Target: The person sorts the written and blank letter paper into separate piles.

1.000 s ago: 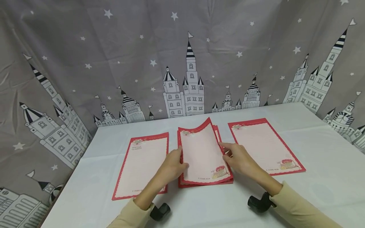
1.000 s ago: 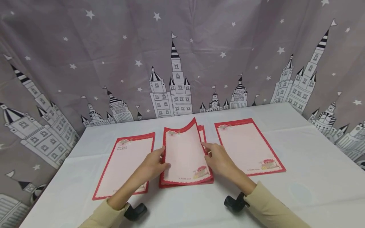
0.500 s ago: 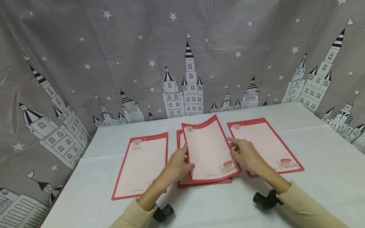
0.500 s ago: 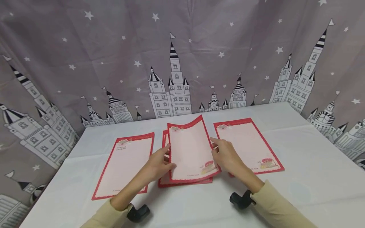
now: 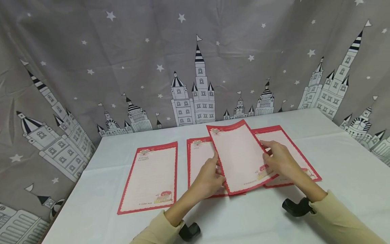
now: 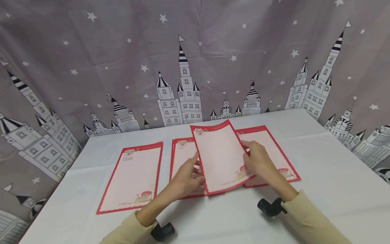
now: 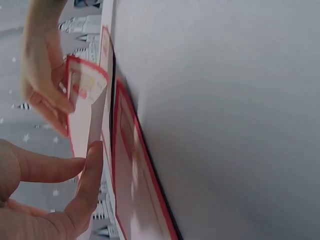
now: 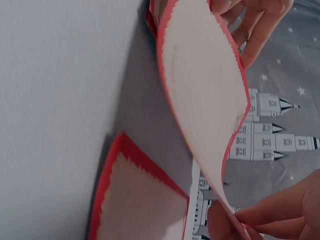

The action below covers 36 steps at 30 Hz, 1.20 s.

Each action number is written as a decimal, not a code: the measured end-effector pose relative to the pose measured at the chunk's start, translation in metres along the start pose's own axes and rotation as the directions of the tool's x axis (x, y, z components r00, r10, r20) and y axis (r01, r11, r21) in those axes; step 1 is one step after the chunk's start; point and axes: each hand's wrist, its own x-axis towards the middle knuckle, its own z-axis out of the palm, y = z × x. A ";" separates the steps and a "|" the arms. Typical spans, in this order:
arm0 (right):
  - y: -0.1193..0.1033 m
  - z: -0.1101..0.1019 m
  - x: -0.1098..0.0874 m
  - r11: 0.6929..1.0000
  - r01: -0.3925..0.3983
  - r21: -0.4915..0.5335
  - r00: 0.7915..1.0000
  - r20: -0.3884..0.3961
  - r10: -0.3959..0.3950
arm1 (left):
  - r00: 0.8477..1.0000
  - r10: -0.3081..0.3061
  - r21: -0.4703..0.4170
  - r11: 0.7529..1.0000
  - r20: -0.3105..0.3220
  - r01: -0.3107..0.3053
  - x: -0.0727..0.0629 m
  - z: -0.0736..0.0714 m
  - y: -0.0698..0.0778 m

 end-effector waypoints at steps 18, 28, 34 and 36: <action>0.033 -0.041 0.000 0.995 -0.069 -0.078 0.994 -0.094 0.061 | 0.998 -0.028 0.114 0.993 0.047 0.023 0.058 0.064 0.041; 0.043 -0.054 -0.001 0.987 -0.097 -0.125 0.993 -0.082 0.087 | 0.992 -0.107 0.253 0.964 0.070 0.086 0.069 0.084 0.053; 0.044 -0.055 0.000 0.987 -0.106 -0.118 0.991 -0.088 0.096 | 0.990 -0.113 0.204 0.975 0.090 0.092 0.071 0.080 0.052; 0.045 -0.055 0.000 0.988 -0.114 -0.107 0.991 -0.079 0.106 | 0.988 -0.128 0.178 0.978 0.091 0.110 0.071 0.079 0.051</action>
